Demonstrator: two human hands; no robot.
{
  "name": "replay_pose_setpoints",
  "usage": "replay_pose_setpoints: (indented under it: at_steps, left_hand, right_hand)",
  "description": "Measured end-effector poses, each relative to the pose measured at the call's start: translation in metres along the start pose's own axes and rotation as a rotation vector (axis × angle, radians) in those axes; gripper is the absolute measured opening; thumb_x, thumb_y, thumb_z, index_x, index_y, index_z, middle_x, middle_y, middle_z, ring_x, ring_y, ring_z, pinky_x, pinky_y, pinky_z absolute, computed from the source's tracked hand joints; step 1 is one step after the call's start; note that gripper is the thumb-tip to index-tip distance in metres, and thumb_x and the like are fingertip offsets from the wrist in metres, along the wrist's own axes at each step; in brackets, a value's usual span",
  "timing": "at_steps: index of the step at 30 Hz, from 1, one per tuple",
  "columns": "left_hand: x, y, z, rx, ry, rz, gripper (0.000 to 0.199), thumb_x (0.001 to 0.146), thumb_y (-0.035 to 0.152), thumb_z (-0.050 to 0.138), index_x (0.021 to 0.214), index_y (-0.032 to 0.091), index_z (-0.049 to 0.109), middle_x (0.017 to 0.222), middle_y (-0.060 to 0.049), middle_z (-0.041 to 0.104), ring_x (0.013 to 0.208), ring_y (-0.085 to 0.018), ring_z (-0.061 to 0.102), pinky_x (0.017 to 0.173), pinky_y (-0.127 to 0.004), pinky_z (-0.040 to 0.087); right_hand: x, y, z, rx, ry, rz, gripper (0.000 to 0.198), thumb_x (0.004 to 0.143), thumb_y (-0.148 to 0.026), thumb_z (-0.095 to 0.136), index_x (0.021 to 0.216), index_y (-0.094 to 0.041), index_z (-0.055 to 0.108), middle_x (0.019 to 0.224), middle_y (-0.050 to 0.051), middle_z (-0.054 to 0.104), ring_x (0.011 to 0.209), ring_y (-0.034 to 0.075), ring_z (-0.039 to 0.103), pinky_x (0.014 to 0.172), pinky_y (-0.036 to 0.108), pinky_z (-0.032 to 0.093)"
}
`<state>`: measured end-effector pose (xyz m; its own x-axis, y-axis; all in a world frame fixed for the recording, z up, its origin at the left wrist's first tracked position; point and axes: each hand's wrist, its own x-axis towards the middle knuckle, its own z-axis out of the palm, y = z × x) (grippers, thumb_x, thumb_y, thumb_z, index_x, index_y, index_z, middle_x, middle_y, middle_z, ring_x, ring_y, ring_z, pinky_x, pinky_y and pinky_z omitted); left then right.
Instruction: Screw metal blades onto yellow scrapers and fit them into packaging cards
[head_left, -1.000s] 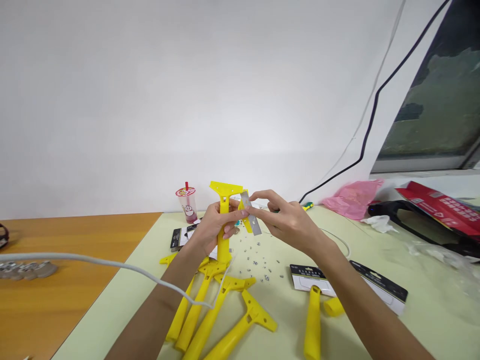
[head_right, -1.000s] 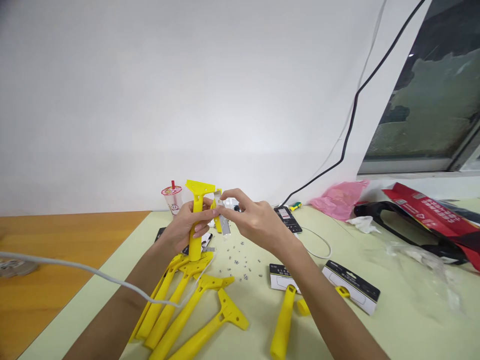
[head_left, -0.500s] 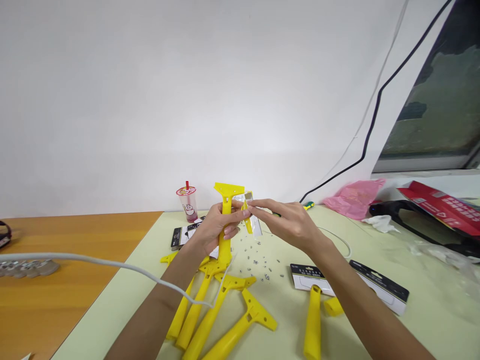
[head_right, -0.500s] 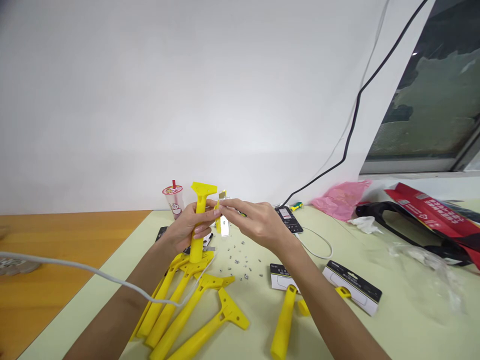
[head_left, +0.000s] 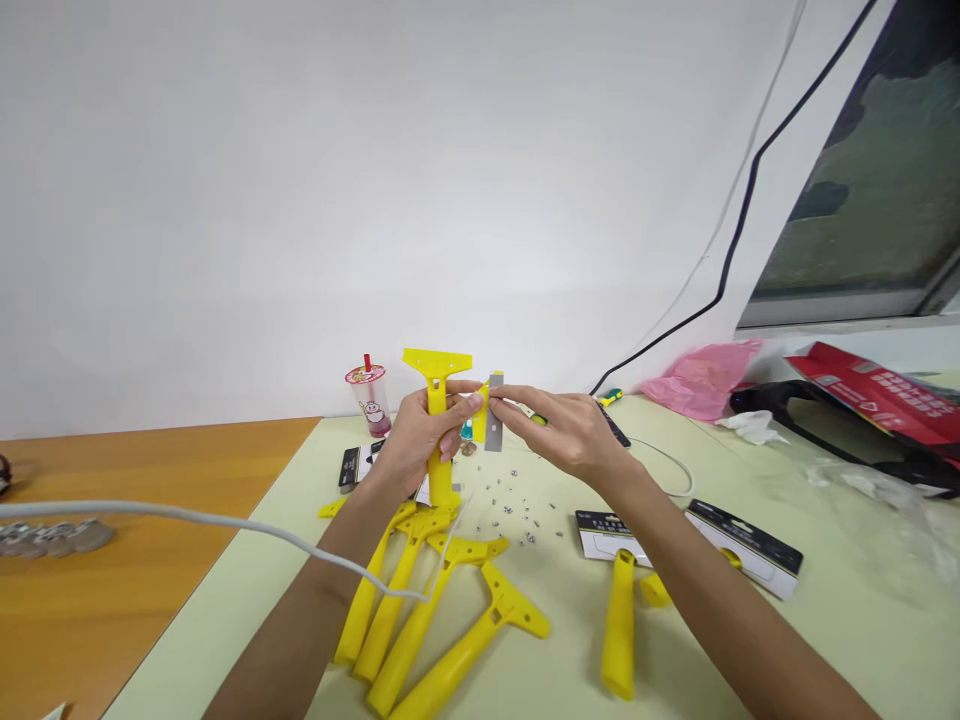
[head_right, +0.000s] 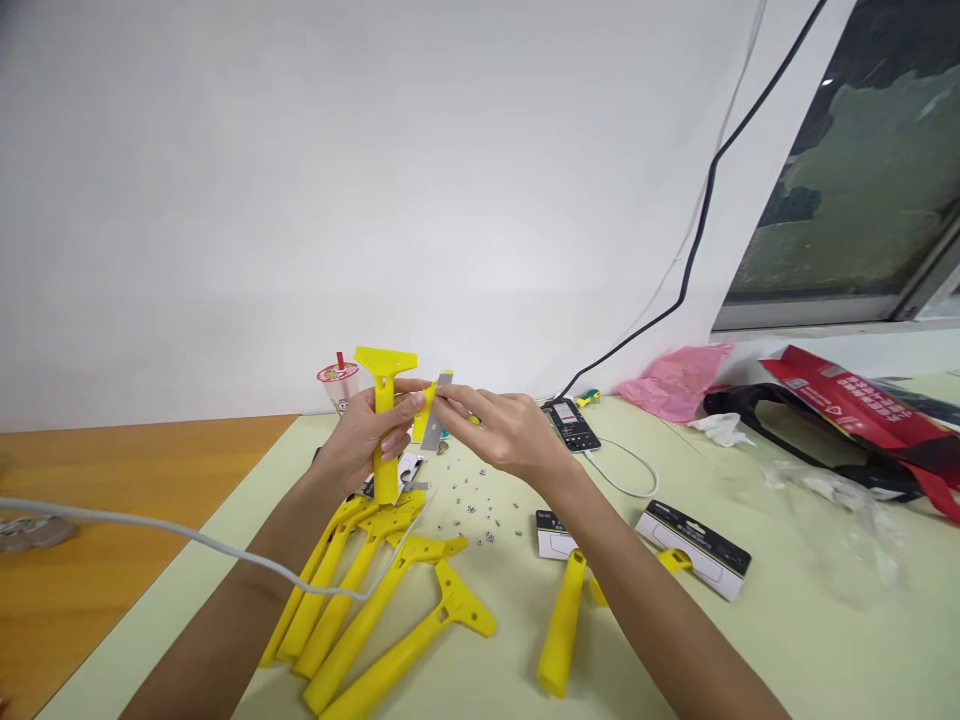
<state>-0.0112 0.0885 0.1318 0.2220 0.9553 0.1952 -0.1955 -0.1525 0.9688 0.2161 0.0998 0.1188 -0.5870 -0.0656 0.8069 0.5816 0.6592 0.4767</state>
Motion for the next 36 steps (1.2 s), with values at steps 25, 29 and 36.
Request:
replay_pose_setpoints:
  at_steps: [25,29,36]
  left_hand:
    - [0.011,-0.004,-0.026,0.35,0.011,0.202,0.057,0.098,0.071,0.067,0.13,0.024,0.059,0.123,-0.009,0.067,0.067,-0.01,0.058,0.042,-0.02,0.046]
    - [0.013,-0.007,-0.027,0.354,-0.039,0.251,0.053,0.1,0.067,0.067,0.126,0.022,0.064,0.126,-0.011,0.067,0.069,-0.01,0.058,0.047,-0.021,0.051]
    - [0.008,-0.003,-0.022,0.418,-0.083,0.183,0.055,0.099,0.069,0.067,0.118,0.017,0.069,0.105,-0.01,0.072,0.068,-0.014,0.063,0.049,-0.023,0.052]
  right_hand:
    - [0.013,-0.007,0.011,0.345,0.171,0.523,0.008,0.105,-0.019,0.069,0.103,-0.019,0.077,0.096,0.007,0.081,0.08,0.016,0.075,0.064,0.026,0.054]
    - [0.021,0.003,-0.01,0.725,0.041,1.062,0.029,0.092,-0.047,0.085,0.094,-0.019,0.077,0.096,0.006,0.079,0.05,0.011,0.058,0.041,0.026,0.043]
    - [0.021,0.012,-0.021,0.843,-0.083,1.219,0.043,0.081,-0.058,0.091,0.102,-0.022,0.08,0.109,0.005,0.078,0.04,0.005,0.048,0.031,0.024,0.034]
